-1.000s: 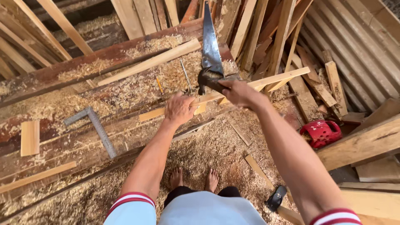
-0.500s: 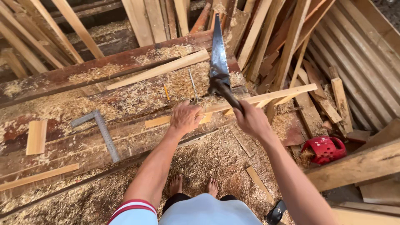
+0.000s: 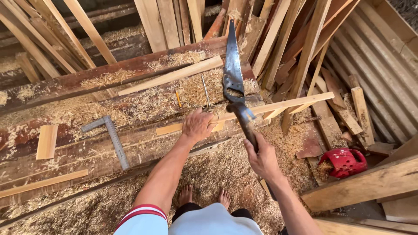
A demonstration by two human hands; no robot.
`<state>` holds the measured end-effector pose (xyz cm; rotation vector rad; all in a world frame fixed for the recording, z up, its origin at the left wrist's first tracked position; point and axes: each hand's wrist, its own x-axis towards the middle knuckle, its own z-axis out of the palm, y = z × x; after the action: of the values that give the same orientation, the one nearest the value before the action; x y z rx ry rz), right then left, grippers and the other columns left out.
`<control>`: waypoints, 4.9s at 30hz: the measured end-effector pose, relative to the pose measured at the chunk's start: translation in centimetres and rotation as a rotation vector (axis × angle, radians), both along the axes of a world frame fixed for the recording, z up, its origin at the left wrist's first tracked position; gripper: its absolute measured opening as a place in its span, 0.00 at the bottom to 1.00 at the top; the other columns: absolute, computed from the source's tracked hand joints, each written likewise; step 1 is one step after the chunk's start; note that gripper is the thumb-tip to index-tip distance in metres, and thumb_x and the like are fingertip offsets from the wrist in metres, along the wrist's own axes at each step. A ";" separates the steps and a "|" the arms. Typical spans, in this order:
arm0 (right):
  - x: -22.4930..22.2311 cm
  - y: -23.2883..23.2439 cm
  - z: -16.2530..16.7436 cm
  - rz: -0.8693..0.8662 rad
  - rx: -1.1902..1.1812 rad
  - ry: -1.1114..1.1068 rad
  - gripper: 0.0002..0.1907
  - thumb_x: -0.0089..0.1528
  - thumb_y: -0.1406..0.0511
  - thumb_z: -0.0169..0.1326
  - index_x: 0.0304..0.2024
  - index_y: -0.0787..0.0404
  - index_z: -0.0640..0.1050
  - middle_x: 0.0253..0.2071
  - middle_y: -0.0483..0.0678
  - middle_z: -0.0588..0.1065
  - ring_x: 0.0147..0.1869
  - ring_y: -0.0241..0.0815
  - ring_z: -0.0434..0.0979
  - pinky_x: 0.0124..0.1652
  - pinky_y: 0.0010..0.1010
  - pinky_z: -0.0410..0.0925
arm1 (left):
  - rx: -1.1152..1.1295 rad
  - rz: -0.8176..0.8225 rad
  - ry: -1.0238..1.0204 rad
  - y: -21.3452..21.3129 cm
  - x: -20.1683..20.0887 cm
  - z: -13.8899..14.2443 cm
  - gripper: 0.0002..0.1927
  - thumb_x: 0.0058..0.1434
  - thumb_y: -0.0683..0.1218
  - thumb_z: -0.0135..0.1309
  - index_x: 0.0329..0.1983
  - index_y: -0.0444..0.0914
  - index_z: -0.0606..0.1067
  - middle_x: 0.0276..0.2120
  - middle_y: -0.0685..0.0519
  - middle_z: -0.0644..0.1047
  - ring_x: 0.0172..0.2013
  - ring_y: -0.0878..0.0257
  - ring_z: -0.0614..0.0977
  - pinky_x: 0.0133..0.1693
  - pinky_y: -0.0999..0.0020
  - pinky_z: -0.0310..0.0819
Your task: The person assembles a small wooden ladder on a workbench: they position thin wood strips as rungs across two side rails, mark positions with a pencil, check alignment with a try square, and hammer nails to fasten each rung, then lift the assembled ladder frame.
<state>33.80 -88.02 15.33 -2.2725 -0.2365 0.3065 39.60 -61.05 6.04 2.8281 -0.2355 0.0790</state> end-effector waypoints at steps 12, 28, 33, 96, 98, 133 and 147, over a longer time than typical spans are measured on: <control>-0.3 -1.3 -5.1 0.329 -0.488 -0.253 0.24 0.64 0.50 0.51 0.63 0.41 0.74 0.36 0.40 0.77 0.20 0.34 0.71 0.18 0.29 0.69 | -0.024 0.004 0.025 0.2 0.3 -0.7 0.14 0.61 0.58 0.61 0.32 0.47 0.73 0.26 0.59 0.73 0.33 0.63 0.68 0.36 0.65 0.65; 3.6 -2.5 -3.4 0.390 -0.576 -0.099 0.25 0.62 0.51 0.55 0.63 0.35 0.74 0.38 0.35 0.79 0.24 0.32 0.72 0.23 0.28 0.68 | -0.028 -0.009 -0.026 0.6 -0.2 -0.5 0.13 0.60 0.58 0.62 0.39 0.47 0.77 0.30 0.59 0.78 0.36 0.63 0.71 0.41 0.63 0.65; 4.2 -2.8 -2.9 0.354 -0.596 -0.089 0.24 0.61 0.50 0.55 0.61 0.36 0.75 0.38 0.33 0.79 0.22 0.35 0.70 0.21 0.31 0.66 | -0.027 -0.008 0.024 0.4 -0.1 -0.5 0.13 0.61 0.58 0.61 0.39 0.47 0.76 0.29 0.60 0.77 0.36 0.63 0.70 0.40 0.62 0.65; 1.3 2.4 0.4 -0.074 -0.065 -0.005 0.13 0.67 0.57 0.48 0.44 0.60 0.69 0.22 0.62 0.76 0.25 0.65 0.79 0.27 0.52 0.68 | -0.464 0.390 0.637 4.5 -2.2 3.7 0.14 0.66 0.56 0.52 0.52 0.55 0.79 0.29 0.56 0.77 0.31 0.59 0.75 0.38 0.59 0.72; 1.3 1.0 -0.5 -0.065 -0.065 0.041 0.12 0.67 0.57 0.48 0.42 0.59 0.70 0.21 0.61 0.76 0.25 0.62 0.78 0.26 0.51 0.68 | -0.352 0.382 0.560 6.2 -1.0 3.0 0.16 0.66 0.59 0.54 0.52 0.50 0.80 0.34 0.57 0.78 0.34 0.63 0.76 0.39 0.62 0.71; 3.4 50.5 -9.4 0.527 -0.435 0.198 0.40 0.58 0.76 0.52 0.70 0.46 0.61 0.46 0.53 0.77 0.33 0.50 0.81 0.31 0.41 0.78 | -0.223 1.443 0.519 51.4 -25.5 -6.1 0.35 0.64 0.65 0.54 0.61 0.34 0.67 0.56 0.42 0.63 0.41 0.57 0.74 0.35 0.63 0.77; 8.1 46.6 -15.7 0.185 0.091 0.292 0.20 0.74 0.56 0.46 0.56 0.62 0.81 0.40 0.56 0.83 0.39 0.50 0.82 0.37 0.42 0.72 | -0.650 0.996 -0.039 29.4 -17.0 -9.2 0.36 0.57 0.78 0.46 0.41 0.42 0.69 0.36 0.53 0.70 0.31 0.63 0.75 0.27 0.65 0.71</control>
<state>41.90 -41.38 -0.38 -2.0885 -0.3020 0.7034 22.63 -31.61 -3.21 2.0311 1.0051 0.3440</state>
